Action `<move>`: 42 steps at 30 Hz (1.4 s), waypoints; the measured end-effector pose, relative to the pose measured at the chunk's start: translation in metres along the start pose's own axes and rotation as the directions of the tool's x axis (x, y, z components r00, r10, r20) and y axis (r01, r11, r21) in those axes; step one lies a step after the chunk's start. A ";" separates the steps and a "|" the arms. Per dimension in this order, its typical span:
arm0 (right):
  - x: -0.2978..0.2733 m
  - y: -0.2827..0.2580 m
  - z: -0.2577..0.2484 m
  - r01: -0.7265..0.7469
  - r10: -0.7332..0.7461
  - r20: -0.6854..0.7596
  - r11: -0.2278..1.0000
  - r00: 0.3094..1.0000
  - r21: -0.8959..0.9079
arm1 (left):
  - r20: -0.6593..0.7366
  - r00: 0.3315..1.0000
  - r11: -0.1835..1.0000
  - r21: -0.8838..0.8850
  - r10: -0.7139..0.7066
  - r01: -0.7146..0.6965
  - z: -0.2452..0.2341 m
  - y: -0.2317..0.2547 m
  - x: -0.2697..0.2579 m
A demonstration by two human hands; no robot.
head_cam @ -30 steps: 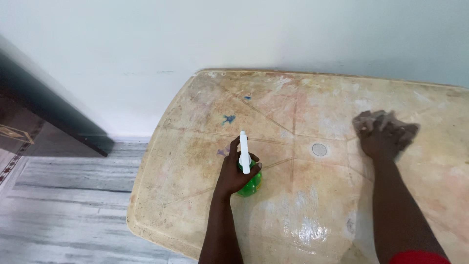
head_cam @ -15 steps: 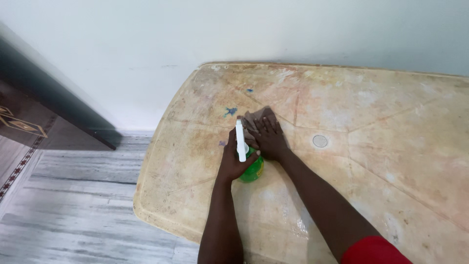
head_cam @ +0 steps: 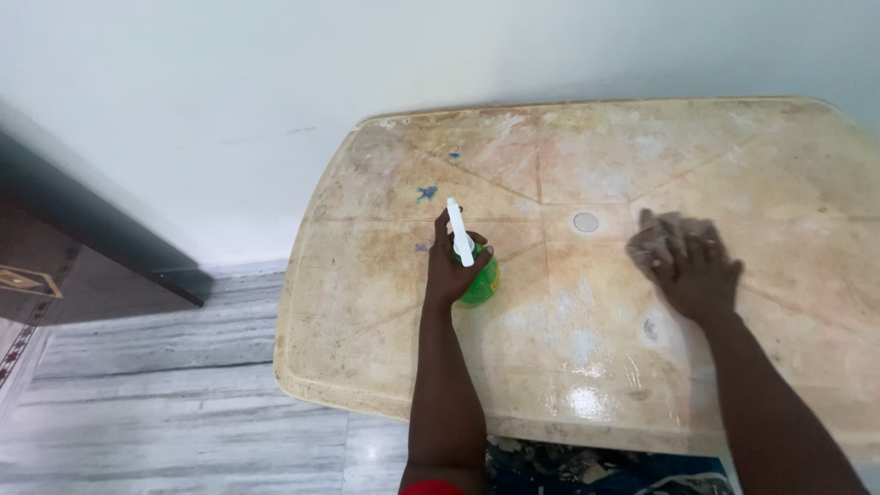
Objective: The person sprays a green liquid cleaner onto a beige table and wipes the surface with a cloth. The person repeatedly sprays and wipes different areas of the table throughout the clip.
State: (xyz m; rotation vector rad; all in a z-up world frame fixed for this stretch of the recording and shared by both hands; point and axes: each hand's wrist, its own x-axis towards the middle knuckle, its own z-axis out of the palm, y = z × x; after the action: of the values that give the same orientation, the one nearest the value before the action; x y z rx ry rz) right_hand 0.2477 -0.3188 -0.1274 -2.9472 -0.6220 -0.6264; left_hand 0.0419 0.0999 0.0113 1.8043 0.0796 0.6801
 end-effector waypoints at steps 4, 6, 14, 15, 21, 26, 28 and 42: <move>-0.074 0.050 -0.025 -0.106 0.099 -0.057 0.986 0.993 -0.127 | -0.028 0.998 0.999 0.003 0.053 -0.053 -0.002 -0.007 0.000; -0.093 0.053 -0.026 -0.090 0.083 -0.099 0.993 0.992 -0.070 | -0.017 1.000 0.998 0.063 0.013 -0.012 0.001 -0.010 0.001; -0.102 -0.062 -0.037 0.037 -0.055 0.341 0.998 0.939 0.058 | -0.115 0.993 0.983 0.181 -0.011 0.032 0.015 -0.007 0.008; -0.108 -0.086 -0.046 0.185 -0.210 0.124 0.965 0.970 0.185 | -0.121 0.992 0.984 0.167 -0.034 0.054 0.017 -0.007 0.008; -0.126 -0.213 -0.103 0.438 -0.531 0.152 0.803 0.834 0.403 | -0.141 0.990 0.981 0.192 0.022 0.006 0.024 0.004 -0.009; -0.137 -0.206 -0.104 0.458 -0.541 0.059 0.761 0.839 0.459 | -0.189 0.982 0.986 0.163 0.011 0.020 0.034 0.008 -0.036; -0.139 -0.185 -0.092 0.451 -0.536 0.157 0.808 0.829 0.379 | -0.197 0.979 0.985 0.172 0.043 -0.008 0.034 0.012 -0.044; -0.156 0.111 -0.087 -0.219 0.180 0.272 0.968 0.945 0.119 | -0.236 0.966 0.975 0.213 0.108 -0.057 0.036 0.020 -0.066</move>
State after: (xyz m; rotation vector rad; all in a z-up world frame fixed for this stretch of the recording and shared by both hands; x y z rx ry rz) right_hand 0.1289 -0.4913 -0.1084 -2.9201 -0.3585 -0.1676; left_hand -0.0012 0.0368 -0.0046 1.9191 0.2500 0.9850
